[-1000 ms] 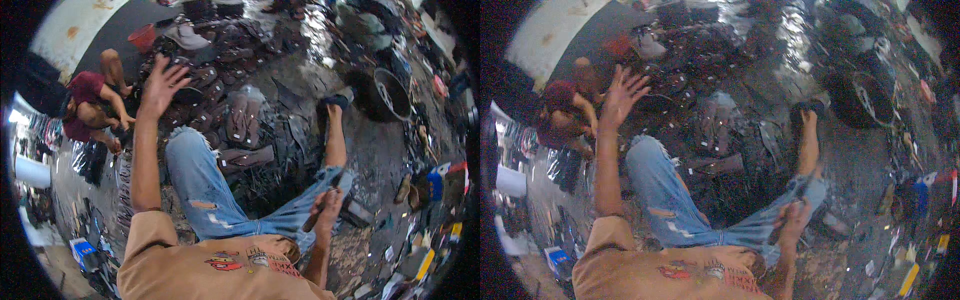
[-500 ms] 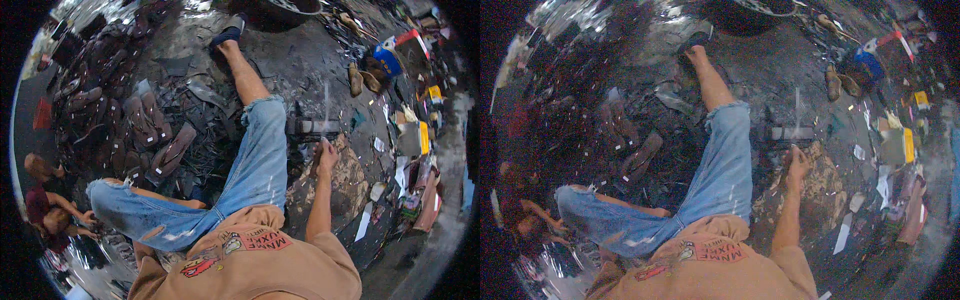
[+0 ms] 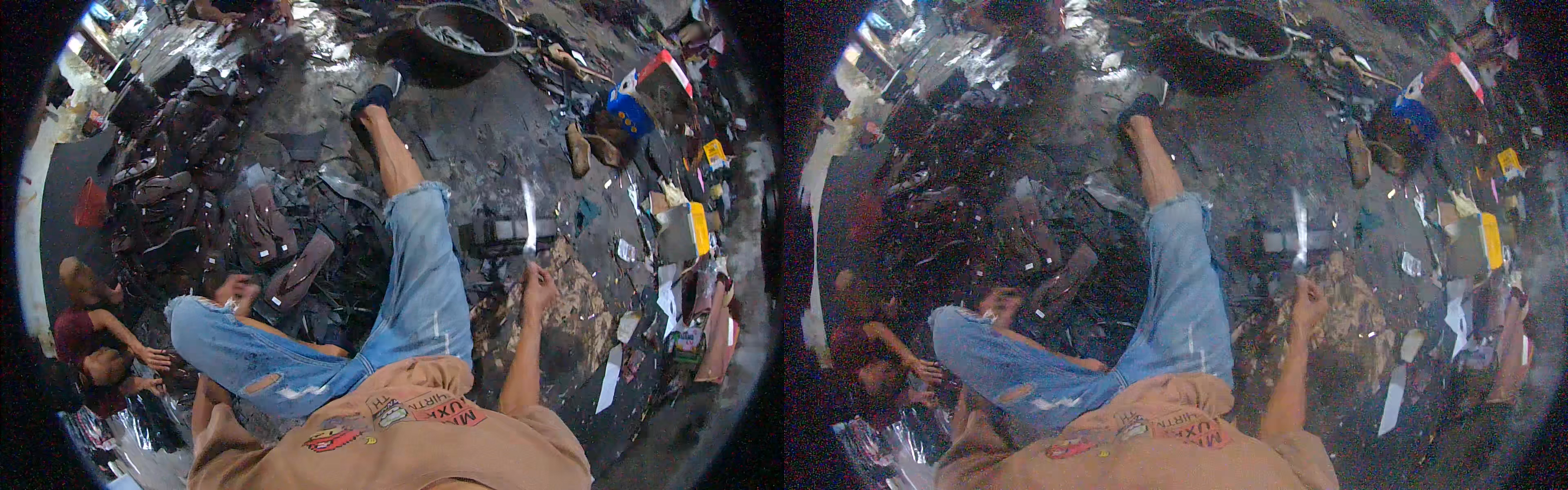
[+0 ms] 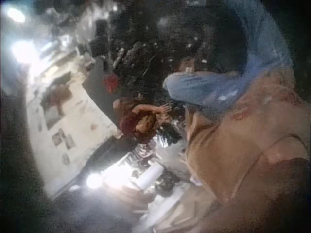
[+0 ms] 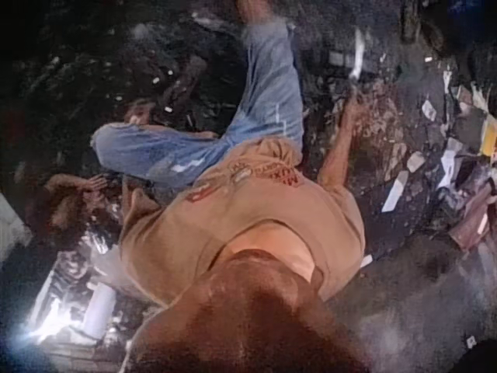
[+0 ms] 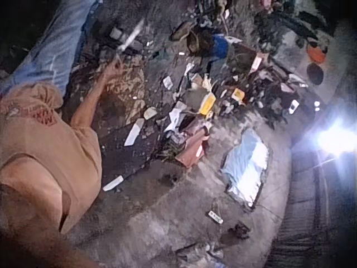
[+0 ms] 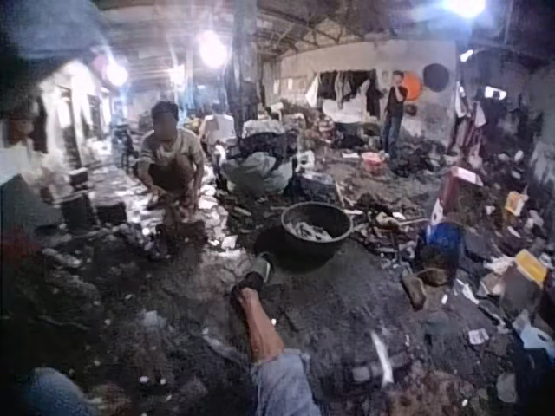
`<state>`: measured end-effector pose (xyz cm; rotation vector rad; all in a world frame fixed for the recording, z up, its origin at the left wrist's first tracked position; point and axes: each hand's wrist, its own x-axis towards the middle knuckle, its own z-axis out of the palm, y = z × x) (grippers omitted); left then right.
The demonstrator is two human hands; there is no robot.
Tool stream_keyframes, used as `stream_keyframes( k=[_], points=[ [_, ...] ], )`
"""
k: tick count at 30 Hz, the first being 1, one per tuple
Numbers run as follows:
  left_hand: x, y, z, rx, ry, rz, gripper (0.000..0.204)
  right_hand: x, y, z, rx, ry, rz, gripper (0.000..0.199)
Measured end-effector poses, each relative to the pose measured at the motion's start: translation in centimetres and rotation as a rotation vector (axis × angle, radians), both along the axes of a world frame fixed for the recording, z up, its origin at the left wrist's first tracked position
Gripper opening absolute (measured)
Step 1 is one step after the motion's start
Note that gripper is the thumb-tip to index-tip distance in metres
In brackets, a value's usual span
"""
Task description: The person sits on the floor and uses a knife to trim excess material from the edges of brown sandals. They handle each sandal individually, scraping and cutting along the perimeter, then place the trimmed sandals aside.
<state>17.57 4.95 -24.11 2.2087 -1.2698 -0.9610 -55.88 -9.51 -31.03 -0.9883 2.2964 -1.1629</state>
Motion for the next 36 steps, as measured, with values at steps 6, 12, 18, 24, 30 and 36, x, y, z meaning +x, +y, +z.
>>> stream_keyframes(
  k=[6, 12, 18, 24, 30, 36],
  points=[
    [0.0, 1.3, -5.1, -0.186, -0.528, -0.375, 0.096, -2.8, 5.1, -3.1, 0.106, 0.169, -0.002, 0.026],
    [-3.9, 0.9, -2.0, -0.071, -0.424, -0.269, 0.079, -0.8, 0.0, 1.6, -0.107, 0.530, 0.035, 0.041],
    [4.6, 2.3, 0.5, -0.105, -0.100, -0.170, 0.076, 3.7, -0.3, 0.6, 0.041, 0.597, 0.301, 0.052],
    [1.5, -4.4, 24.1, -0.550, -0.277, 0.214, 0.046, 12.3, 4.0, 5.5, -0.081, 0.394, 0.470, 0.049],
    [-6.1, -5.7, 34.8, -0.600, -0.246, 0.017, 0.053, 23.5, -8.7, 24.6, -0.439, -0.533, 0.835, 0.047],
    [-11.6, -4.1, 33.8, -0.818, -0.010, -0.017, 0.071, 33.4, -10.3, 30.9, -0.329, -0.766, 1.334, 0.033]
  ],
)
